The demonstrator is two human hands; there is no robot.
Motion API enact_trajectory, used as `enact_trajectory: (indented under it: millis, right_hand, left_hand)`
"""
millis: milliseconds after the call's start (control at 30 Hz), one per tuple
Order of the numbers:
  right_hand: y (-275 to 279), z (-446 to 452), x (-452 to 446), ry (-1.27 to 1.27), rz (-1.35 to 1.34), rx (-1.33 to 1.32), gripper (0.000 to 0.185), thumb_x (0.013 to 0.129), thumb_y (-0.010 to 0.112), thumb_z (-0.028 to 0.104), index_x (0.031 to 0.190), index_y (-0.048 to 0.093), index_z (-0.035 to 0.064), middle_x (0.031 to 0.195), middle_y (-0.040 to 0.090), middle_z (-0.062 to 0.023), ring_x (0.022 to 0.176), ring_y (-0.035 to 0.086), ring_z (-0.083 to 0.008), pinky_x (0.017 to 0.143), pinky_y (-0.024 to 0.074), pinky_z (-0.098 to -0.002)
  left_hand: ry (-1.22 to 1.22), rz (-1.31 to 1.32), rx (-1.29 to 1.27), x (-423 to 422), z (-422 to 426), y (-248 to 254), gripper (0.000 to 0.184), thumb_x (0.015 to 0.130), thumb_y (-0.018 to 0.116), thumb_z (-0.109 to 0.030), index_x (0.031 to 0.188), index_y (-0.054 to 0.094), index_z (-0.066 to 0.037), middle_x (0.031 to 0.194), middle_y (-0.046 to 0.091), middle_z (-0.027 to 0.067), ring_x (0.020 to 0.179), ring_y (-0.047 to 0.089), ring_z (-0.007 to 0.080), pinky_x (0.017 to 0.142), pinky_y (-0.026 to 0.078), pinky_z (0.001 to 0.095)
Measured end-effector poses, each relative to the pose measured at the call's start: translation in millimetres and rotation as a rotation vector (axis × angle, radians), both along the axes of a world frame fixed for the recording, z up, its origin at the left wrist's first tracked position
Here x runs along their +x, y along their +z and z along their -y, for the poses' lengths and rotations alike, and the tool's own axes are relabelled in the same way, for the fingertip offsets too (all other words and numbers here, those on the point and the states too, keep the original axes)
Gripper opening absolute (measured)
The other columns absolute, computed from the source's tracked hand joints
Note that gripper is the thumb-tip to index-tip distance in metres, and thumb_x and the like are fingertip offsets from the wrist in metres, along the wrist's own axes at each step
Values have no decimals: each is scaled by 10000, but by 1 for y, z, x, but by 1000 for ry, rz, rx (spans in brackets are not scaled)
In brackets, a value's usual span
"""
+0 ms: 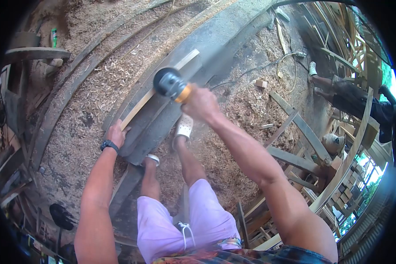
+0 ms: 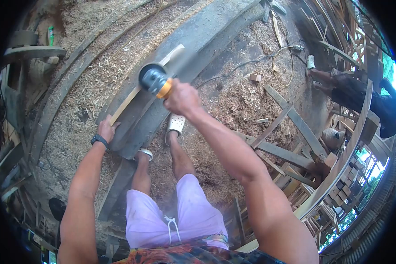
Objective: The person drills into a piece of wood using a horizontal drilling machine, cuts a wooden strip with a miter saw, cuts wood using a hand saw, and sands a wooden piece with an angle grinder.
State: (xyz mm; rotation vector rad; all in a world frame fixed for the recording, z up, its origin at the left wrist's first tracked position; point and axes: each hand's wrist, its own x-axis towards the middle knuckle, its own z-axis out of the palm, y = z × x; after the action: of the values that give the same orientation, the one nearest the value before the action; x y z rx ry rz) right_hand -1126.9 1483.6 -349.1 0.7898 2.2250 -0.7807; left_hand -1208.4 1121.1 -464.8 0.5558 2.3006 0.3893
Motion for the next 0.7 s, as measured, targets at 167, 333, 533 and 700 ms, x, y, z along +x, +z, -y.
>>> enact_trajectory:
  millis: [167, 333, 533, 700]
  right_hand:
    - [12, 25, -7, 54, -44, -9, 472, 785, 735, 229, 1157, 576, -15, 965, 716, -262, 949, 712, -411, 871, 574, -485]
    - [9, -6, -10, 12, -3, 36, 443, 792, 713, 210, 1148, 579, -17, 986, 711, -268, 960, 710, -412, 874, 574, -485]
    - [0, -72, -12, -206, 67, 91, 495, 775, 725, 207, 1195, 573, -6, 991, 713, -254, 953, 720, -378, 891, 583, -450]
    - [3, -112, -22, -175, -48, 240, 548, 726, 737, 234, 1196, 619, -23, 1041, 721, -236, 966, 721, -337, 913, 578, -409]
  left_hand:
    - [3, -9, -8, 0, -2, 4, 311, 879, 756, -221, 975, 540, -19, 881, 666, 292, 893, 619, 515, 739, 481, 570]
    - [6, -12, 19, 0, -3, 5, 310, 879, 757, -221, 969, 543, -15, 888, 669, 292, 902, 621, 516, 742, 488, 565]
    - [20, 10, -18, -1, -5, 8, 321, 880, 760, -226, 1003, 550, -17, 904, 673, 293, 923, 626, 512, 753, 497, 563]
    - [1, 12, -13, -1, -3, 6, 327, 883, 757, -232, 1014, 548, -19, 908, 677, 288, 924, 630, 510, 759, 499, 565]
